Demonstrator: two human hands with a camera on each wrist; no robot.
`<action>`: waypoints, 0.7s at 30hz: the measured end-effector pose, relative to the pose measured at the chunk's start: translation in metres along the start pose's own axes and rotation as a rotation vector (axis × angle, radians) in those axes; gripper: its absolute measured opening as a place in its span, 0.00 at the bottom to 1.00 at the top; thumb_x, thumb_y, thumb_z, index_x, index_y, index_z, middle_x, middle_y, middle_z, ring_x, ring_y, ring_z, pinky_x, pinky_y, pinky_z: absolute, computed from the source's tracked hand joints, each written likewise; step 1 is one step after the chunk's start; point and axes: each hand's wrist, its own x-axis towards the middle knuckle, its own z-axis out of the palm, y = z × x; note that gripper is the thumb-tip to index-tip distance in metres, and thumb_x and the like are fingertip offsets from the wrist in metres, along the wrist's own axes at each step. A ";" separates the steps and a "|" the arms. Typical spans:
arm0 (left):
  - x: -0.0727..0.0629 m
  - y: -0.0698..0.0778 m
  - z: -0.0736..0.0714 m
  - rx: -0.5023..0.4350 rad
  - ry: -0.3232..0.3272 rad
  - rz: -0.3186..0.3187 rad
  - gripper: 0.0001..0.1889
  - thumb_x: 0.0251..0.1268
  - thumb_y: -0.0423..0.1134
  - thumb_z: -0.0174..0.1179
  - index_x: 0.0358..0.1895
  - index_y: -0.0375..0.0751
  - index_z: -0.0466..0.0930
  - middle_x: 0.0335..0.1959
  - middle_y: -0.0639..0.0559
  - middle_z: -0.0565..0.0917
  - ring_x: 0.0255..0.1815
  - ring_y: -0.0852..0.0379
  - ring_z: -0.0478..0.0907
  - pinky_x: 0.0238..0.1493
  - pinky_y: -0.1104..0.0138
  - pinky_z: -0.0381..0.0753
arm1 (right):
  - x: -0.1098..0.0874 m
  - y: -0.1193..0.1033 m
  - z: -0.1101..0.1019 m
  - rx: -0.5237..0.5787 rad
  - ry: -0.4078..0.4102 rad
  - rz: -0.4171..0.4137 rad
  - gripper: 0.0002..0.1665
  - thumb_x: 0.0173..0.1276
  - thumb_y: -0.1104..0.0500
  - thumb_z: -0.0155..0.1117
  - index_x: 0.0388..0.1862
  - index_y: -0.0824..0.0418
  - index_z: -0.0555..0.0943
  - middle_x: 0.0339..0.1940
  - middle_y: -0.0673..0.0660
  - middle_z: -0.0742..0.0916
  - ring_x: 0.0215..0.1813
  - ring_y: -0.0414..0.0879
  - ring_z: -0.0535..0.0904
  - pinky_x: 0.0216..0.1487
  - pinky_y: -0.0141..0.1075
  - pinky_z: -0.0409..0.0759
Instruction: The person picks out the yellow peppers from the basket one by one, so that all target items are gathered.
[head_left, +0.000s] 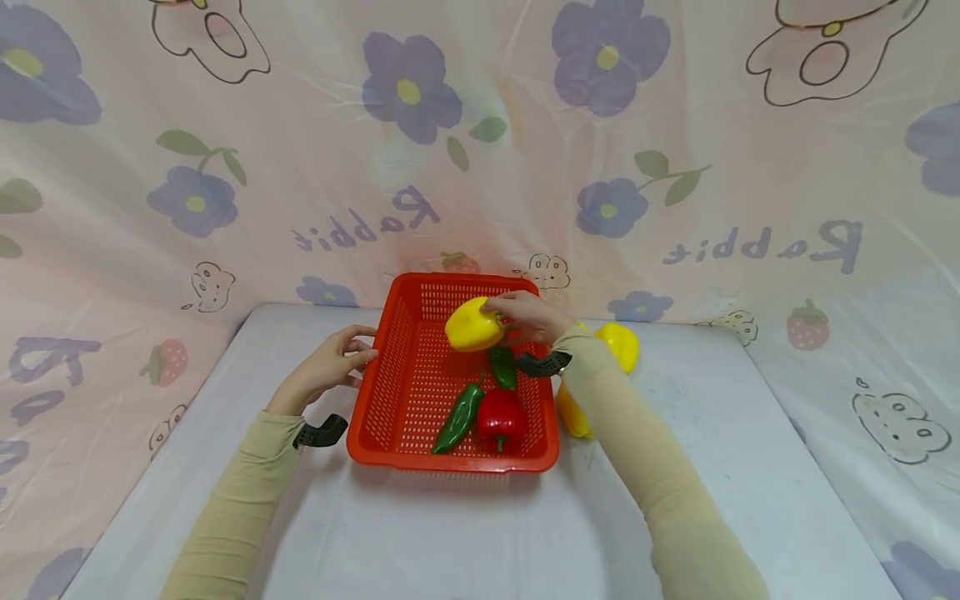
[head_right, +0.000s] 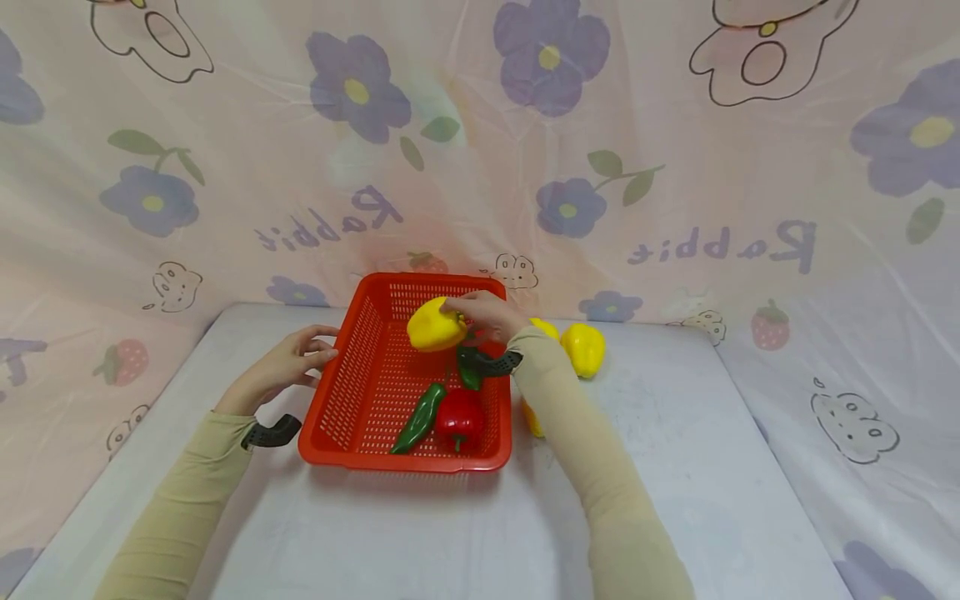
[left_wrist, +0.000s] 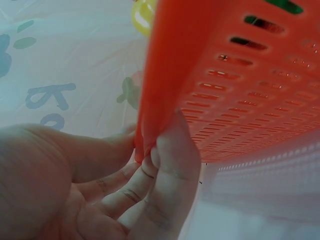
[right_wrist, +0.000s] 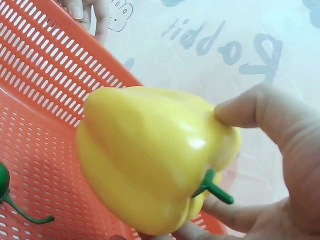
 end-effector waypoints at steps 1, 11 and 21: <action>0.000 0.000 0.000 -0.001 -0.001 0.001 0.27 0.73 0.36 0.52 0.70 0.34 0.55 0.48 0.32 0.74 0.37 0.44 0.78 0.33 0.60 0.85 | -0.002 0.000 -0.002 0.001 -0.003 -0.002 0.31 0.68 0.52 0.61 0.64 0.65 0.68 0.58 0.63 0.74 0.57 0.60 0.75 0.58 0.56 0.73; 0.001 -0.001 0.000 -0.012 -0.009 0.010 0.27 0.74 0.35 0.51 0.70 0.33 0.54 0.45 0.33 0.74 0.35 0.48 0.78 0.33 0.59 0.85 | -0.015 0.000 -0.012 0.036 0.012 0.000 0.35 0.68 0.52 0.62 0.71 0.61 0.64 0.63 0.61 0.71 0.61 0.58 0.69 0.58 0.56 0.73; 0.001 -0.004 0.000 -0.012 -0.006 0.011 0.26 0.74 0.36 0.52 0.69 0.33 0.56 0.46 0.34 0.75 0.35 0.48 0.79 0.34 0.58 0.85 | -0.027 0.004 -0.022 0.014 0.017 -0.053 0.33 0.68 0.54 0.62 0.66 0.66 0.65 0.60 0.64 0.73 0.56 0.57 0.73 0.55 0.48 0.76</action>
